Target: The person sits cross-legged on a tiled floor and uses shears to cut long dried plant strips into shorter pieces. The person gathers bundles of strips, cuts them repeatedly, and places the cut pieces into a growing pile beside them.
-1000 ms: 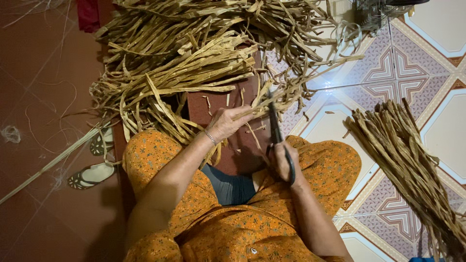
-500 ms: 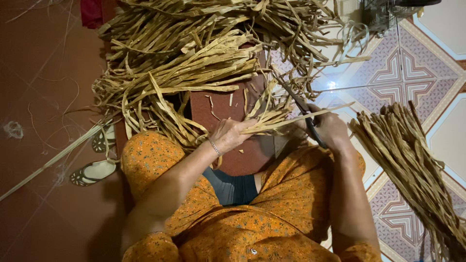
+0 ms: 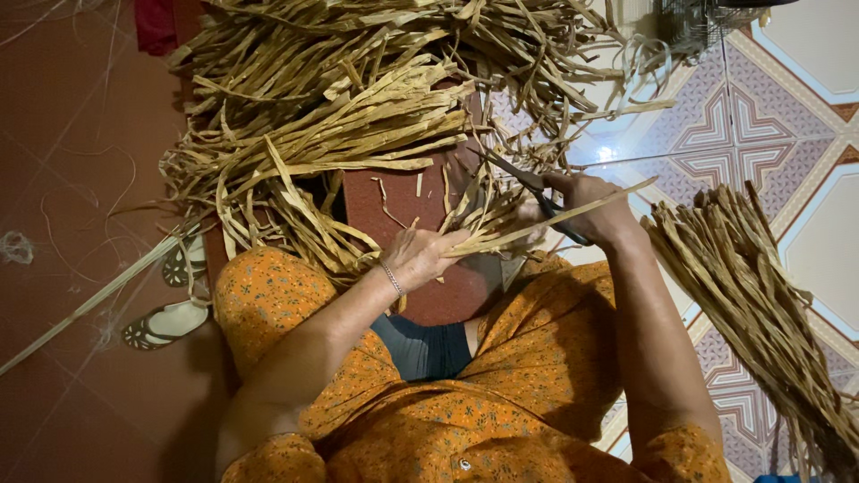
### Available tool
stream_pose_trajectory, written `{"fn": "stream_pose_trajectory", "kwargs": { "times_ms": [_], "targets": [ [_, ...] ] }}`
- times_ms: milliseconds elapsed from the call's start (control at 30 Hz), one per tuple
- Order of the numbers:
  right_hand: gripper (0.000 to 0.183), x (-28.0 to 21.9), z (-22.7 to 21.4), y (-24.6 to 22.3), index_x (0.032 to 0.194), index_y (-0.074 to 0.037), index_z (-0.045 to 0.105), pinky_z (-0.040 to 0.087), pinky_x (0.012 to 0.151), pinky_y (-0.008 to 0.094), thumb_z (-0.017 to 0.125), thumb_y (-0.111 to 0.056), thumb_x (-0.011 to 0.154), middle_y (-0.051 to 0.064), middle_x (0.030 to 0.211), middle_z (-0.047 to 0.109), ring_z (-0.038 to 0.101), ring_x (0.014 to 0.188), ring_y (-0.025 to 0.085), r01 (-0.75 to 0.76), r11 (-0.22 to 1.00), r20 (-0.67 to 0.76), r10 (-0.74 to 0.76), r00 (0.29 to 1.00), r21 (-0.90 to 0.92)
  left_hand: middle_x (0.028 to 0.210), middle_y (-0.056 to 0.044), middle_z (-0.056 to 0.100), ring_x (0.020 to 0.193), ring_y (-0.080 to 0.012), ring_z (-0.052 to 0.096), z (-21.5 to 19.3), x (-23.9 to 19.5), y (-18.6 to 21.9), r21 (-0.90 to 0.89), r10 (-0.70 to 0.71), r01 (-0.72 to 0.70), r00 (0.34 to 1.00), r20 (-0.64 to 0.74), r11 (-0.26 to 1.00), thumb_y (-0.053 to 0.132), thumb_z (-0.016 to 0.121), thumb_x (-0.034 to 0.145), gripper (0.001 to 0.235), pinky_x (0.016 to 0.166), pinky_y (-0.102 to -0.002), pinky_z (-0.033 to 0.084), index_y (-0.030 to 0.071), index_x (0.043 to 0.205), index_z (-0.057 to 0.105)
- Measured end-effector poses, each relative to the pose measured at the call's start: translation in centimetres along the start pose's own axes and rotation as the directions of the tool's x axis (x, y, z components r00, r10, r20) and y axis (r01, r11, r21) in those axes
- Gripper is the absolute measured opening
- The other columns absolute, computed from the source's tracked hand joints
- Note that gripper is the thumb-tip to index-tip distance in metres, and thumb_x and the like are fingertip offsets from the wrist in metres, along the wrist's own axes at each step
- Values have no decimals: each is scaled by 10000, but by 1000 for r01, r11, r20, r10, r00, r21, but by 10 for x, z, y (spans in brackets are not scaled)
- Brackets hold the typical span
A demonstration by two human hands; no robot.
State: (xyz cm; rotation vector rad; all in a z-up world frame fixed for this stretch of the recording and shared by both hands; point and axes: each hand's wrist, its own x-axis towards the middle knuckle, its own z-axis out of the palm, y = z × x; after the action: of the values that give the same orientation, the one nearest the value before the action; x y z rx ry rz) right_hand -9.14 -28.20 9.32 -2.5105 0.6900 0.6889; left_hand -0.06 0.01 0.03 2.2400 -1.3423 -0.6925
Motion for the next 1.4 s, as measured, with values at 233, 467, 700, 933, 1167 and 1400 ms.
{"fn": "stream_pose_trajectory", "kwargs": {
  "times_ms": [233,467,700,933,1167,1400],
  "targets": [
    [617,19,36,20,1289,-179,725,561,693,487,626,-650,904,175,868,739,727,727,322,187,971,-214,-153,965,146,645,-65,707,595,-286,696,8,-2,-8,28,186,-185,953,-240,982,309,783,900,334,706,-510,581,258,1220,699],
    [724,35,82,63,927,109,766,453,478,363,585,-583,1037,120,634,635,581,534,177,23,835,-164,82,983,549,833,-44,729,429,-88,553,6,11,-15,-125,-54,39,991,-122,991,346,688,989,264,421,-245,529,299,1246,716],
    [576,18,82,89,1157,-33,698,289,421,267,473,-553,1051,-31,571,495,405,441,80,210,465,-356,251,900,860,1053,-54,793,450,-72,487,-13,15,-25,-428,-456,464,881,128,776,407,673,940,340,459,-260,519,299,1255,741],
    [661,18,100,98,1321,3,667,442,732,346,564,-568,1002,71,905,661,574,837,182,107,726,-196,39,980,680,1154,-111,785,917,-153,755,-12,13,-40,-366,0,-155,921,-390,917,314,759,1010,335,772,-323,626,168,1309,726],
    [864,29,98,99,1428,-77,611,475,1002,390,639,-685,815,153,1210,728,639,1148,252,126,750,-9,-157,988,650,932,-65,794,683,-147,755,-17,4,-23,-261,19,-91,964,-266,961,281,747,931,416,640,-300,649,264,1341,679],
    [759,37,104,103,1319,-41,680,508,995,384,681,-628,838,144,1219,735,670,1135,241,53,773,17,-82,996,632,568,-52,683,450,-143,626,-4,2,-23,-45,-22,18,994,-105,999,197,744,909,466,688,-349,591,339,1346,670]
  ]
}}
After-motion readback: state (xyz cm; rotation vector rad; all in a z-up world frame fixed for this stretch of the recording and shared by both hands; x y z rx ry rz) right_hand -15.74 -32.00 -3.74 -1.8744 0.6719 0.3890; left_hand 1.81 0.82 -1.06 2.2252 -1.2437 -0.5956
